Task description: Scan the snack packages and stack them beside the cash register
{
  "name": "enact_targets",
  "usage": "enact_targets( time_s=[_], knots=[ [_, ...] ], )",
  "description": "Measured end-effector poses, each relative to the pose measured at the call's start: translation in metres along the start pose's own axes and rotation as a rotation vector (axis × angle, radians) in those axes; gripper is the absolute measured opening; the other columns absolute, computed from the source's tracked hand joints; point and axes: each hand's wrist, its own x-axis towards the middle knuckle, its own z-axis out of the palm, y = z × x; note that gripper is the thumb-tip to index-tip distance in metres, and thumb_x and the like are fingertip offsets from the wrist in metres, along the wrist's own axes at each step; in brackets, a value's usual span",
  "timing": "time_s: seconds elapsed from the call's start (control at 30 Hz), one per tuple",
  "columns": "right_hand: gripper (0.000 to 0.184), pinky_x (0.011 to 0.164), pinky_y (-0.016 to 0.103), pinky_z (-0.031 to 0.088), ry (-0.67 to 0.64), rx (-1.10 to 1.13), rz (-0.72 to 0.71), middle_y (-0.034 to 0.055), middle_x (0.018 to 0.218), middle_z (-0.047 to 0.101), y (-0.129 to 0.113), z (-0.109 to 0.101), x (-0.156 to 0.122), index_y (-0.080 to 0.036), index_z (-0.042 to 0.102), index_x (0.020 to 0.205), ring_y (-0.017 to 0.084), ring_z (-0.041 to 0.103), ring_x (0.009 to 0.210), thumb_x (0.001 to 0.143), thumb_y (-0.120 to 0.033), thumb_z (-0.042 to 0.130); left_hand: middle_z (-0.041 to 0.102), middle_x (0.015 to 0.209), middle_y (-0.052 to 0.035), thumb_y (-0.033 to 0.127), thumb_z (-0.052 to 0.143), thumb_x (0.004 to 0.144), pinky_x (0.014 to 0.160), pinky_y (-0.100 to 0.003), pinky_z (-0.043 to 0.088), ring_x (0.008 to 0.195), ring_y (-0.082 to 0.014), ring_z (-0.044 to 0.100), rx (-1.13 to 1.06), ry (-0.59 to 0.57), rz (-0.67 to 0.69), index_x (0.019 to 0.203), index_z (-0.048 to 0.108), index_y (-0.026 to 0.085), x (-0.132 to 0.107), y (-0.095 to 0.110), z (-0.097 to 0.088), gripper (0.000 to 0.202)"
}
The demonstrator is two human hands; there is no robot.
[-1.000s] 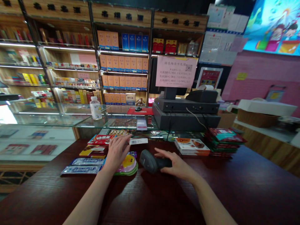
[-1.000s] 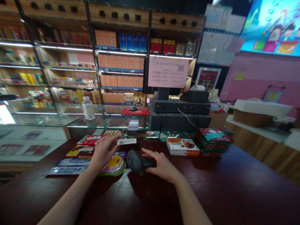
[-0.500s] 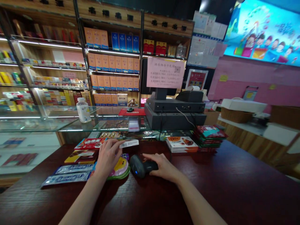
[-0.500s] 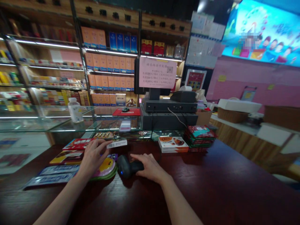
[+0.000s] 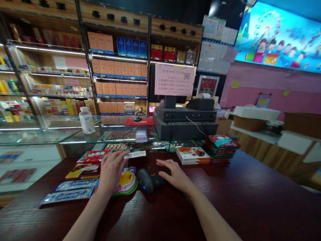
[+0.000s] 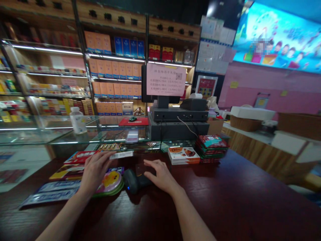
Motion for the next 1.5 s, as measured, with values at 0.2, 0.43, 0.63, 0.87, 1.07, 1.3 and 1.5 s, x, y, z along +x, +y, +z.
enact_targets(
  time_s=[0.2,0.43,0.63,0.87,1.07,1.3,1.5],
  knots=[
    [0.046,0.109,0.048,0.041,0.083,0.023,0.026,0.0063,0.129,0.067,0.005,0.0,0.003,-0.03,0.057,0.139,0.025,0.058,0.122,0.093,-0.036,0.06,0.074,0.114,-0.0042,0.043,0.053,0.094,0.098,-0.04,0.045,0.108,-0.0235,0.066,-0.241,0.048,-0.136,0.114,0.072,0.029,0.006,0.01,-0.001,0.031],
    [0.048,0.112,0.046,0.041,0.174,0.162,0.083,0.0089,0.133,0.065,0.017,0.004,0.006,-0.027,0.054,0.139,0.023,0.06,0.125,0.092,-0.035,0.06,0.076,0.106,-0.0022,0.054,0.065,0.077,0.092,-0.036,0.053,0.098,-0.0235,0.069,-0.521,0.138,-0.466,0.106,0.075,0.026,0.011,0.019,-0.003,0.041],
    [0.048,0.116,0.045,0.038,0.211,0.347,0.082,0.01,0.141,0.06,0.021,0.011,0.011,-0.026,0.051,0.135,0.022,0.054,0.134,0.089,-0.031,0.064,0.078,0.1,-0.0039,0.053,0.073,0.069,0.092,-0.04,0.055,0.095,-0.0253,0.071,-0.779,0.104,-0.704,0.112,0.074,0.021,0.013,0.025,0.0,0.054],
    [0.053,0.12,0.046,0.032,0.209,0.373,0.058,0.0097,0.149,0.053,0.016,0.012,0.011,-0.026,0.048,0.138,0.022,0.046,0.141,0.088,-0.032,0.065,0.079,0.103,-0.0055,0.046,0.082,0.061,0.091,-0.04,0.059,0.098,-0.0257,0.073,-1.039,0.106,-0.841,0.112,0.074,0.018,0.015,0.038,0.003,0.059],
    [0.058,0.121,0.046,0.031,0.186,0.38,0.023,0.0089,0.151,0.05,0.008,0.011,0.01,-0.026,0.045,0.142,0.023,0.045,0.141,0.089,-0.034,0.065,0.078,0.109,-0.0064,0.038,0.081,0.064,0.097,-0.041,0.057,0.104,-0.0253,0.072,-1.1,0.093,-0.881,0.114,0.074,0.017,0.015,0.043,0.004,0.055],
    [0.062,0.12,0.049,0.029,0.213,0.403,-0.004,0.0072,0.153,0.048,0.006,0.011,0.01,-0.03,0.042,0.147,0.025,0.042,0.144,0.089,-0.038,0.064,0.077,0.104,-0.0078,0.045,0.08,0.064,0.089,-0.039,0.059,0.096,-0.0236,0.073,-1.054,0.09,-0.814,0.114,0.067,0.017,0.016,0.04,0.004,0.058],
    [0.061,0.119,0.05,0.03,0.226,0.442,0.007,0.0076,0.153,0.048,0.002,0.01,0.009,-0.03,0.042,0.146,0.025,0.041,0.144,0.09,-0.04,0.063,0.075,0.093,-0.0038,0.055,0.07,0.072,0.081,-0.036,0.058,0.088,-0.0222,0.072,-0.722,0.122,-0.658,0.115,0.064,0.023,0.013,0.043,0.004,0.054]
  ],
)
